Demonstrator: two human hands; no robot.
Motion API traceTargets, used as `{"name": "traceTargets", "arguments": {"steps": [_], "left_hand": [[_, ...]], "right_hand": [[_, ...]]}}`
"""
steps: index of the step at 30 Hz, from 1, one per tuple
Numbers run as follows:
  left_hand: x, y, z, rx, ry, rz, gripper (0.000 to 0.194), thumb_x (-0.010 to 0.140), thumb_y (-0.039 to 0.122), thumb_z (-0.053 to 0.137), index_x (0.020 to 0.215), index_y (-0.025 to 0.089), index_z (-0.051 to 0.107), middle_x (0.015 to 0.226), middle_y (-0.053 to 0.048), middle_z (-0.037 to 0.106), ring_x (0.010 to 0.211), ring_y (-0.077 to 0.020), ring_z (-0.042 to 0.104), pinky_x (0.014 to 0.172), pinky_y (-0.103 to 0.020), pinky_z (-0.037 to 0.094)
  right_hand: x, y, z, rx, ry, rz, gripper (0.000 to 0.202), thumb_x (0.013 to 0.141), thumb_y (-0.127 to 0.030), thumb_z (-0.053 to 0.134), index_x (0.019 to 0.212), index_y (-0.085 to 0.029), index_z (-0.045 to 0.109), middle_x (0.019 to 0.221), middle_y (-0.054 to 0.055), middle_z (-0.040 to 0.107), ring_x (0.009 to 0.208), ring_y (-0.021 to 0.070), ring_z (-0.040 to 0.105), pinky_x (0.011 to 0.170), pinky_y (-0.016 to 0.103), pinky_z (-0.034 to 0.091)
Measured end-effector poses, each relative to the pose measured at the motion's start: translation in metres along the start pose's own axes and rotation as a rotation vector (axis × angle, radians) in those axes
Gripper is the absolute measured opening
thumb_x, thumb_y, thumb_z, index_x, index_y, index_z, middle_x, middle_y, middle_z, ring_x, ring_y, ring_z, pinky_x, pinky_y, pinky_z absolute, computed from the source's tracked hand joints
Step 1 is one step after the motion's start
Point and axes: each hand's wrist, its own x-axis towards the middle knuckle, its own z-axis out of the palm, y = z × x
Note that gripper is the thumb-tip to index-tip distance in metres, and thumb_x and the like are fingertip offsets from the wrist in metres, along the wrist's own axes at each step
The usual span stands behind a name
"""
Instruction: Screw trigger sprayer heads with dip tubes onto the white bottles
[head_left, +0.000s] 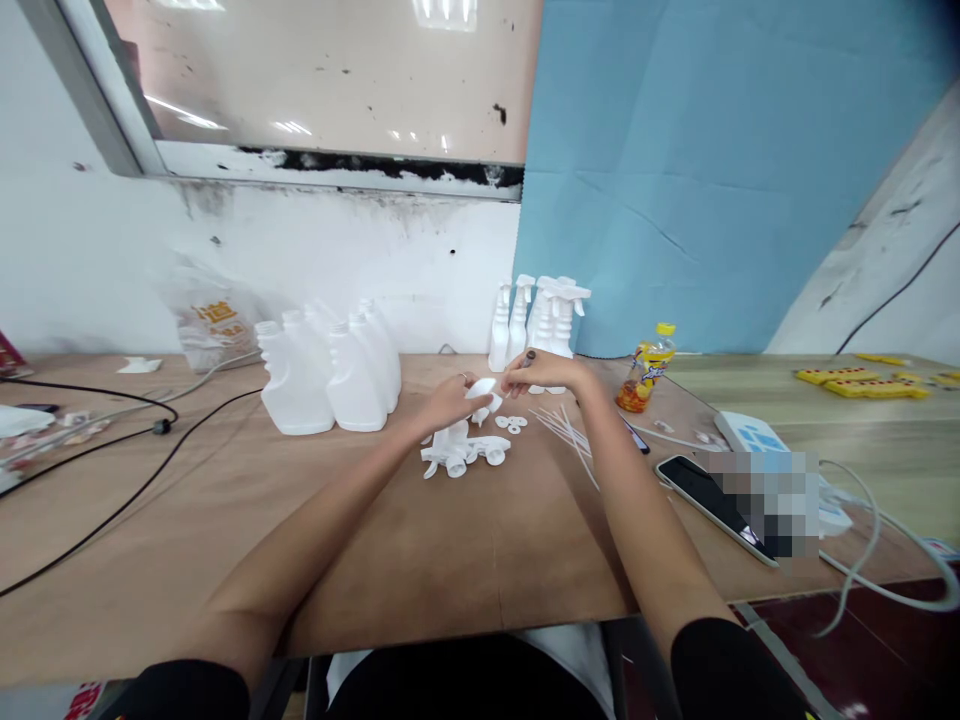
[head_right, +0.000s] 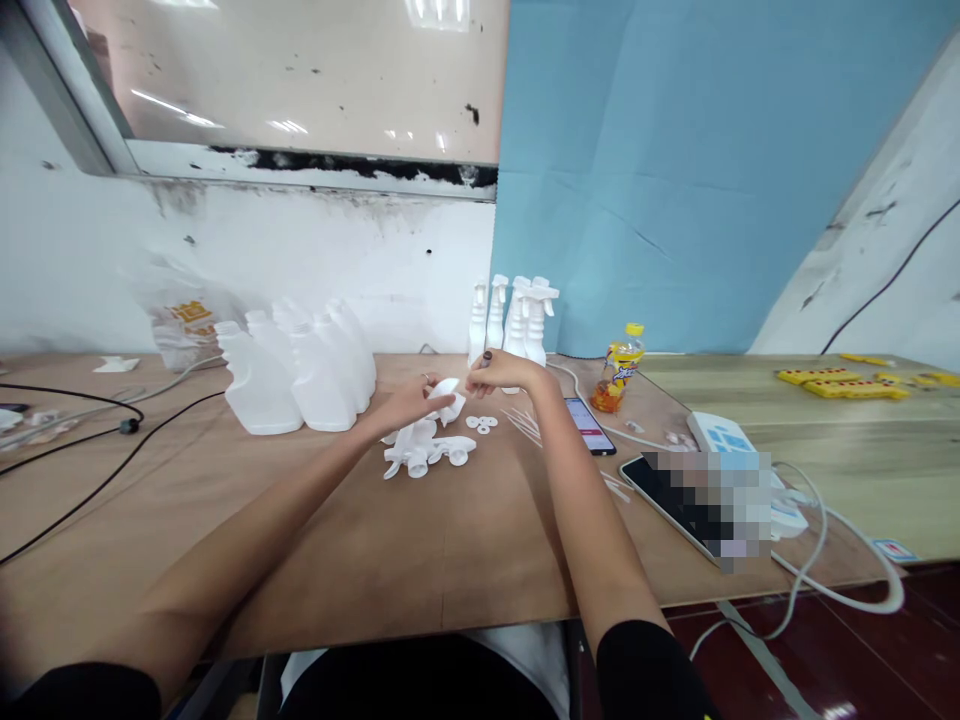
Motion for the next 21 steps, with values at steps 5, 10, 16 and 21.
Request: {"name": "traceTargets", "arguments": {"steps": [5, 10, 16, 21], "left_hand": [[-0.010, -0.002, 0.020, 0.290, -0.086, 0.114, 0.040, 0.082, 0.043, 0.068, 0.116, 0.022, 0.063, 0.107, -0.005, 0.071, 0.101, -0.0261, 0.066, 0.086, -0.034, 0.048], [-0.010, -0.011, 0.024, 0.504, -0.109, 0.120, 0.035, 0.095, 0.038, 0.057, 0.124, 0.017, 0.059, 0.104, -0.007, 0.070, 0.098, -0.0238, 0.066, 0.089, -0.041, 0.051], [-0.006, -0.012, 0.018, 0.690, -0.119, 0.072, 0.035, 0.096, 0.036, 0.060, 0.125, 0.016, 0.059, 0.124, -0.010, 0.061, 0.105, -0.0226, 0.063, 0.089, -0.044, 0.055], [-0.006, -0.007, 0.009, 0.782, -0.168, 0.031, 0.036, 0.096, 0.035, 0.060, 0.126, 0.016, 0.058, 0.125, -0.011, 0.061, 0.106, -0.0232, 0.063, 0.089, -0.044, 0.055]], "right_hand": [[0.007, 0.016, 0.000, -0.018, -0.104, 0.138, 0.019, 0.076, -0.032, 0.078, 0.079, -0.013, 0.076, 0.079, 0.010, 0.077, 0.073, 0.0204, 0.074, 0.065, 0.025, 0.058], [0.008, 0.029, -0.009, 0.046, 0.091, 0.108, 0.022, 0.076, -0.032, 0.081, 0.088, -0.014, 0.075, 0.086, 0.010, 0.077, 0.072, 0.0208, 0.075, 0.061, 0.024, 0.056], [0.004, 0.040, -0.019, 0.111, 0.231, 0.041, 0.021, 0.087, -0.034, 0.071, 0.088, -0.013, 0.070, 0.094, 0.013, 0.076, 0.073, 0.0187, 0.074, 0.058, 0.022, 0.055], [0.007, 0.046, -0.019, 0.182, 0.413, 0.032, 0.025, 0.083, -0.038, 0.076, 0.083, -0.014, 0.068, 0.082, 0.009, 0.073, 0.060, 0.0154, 0.070, 0.048, 0.018, 0.048]]}}
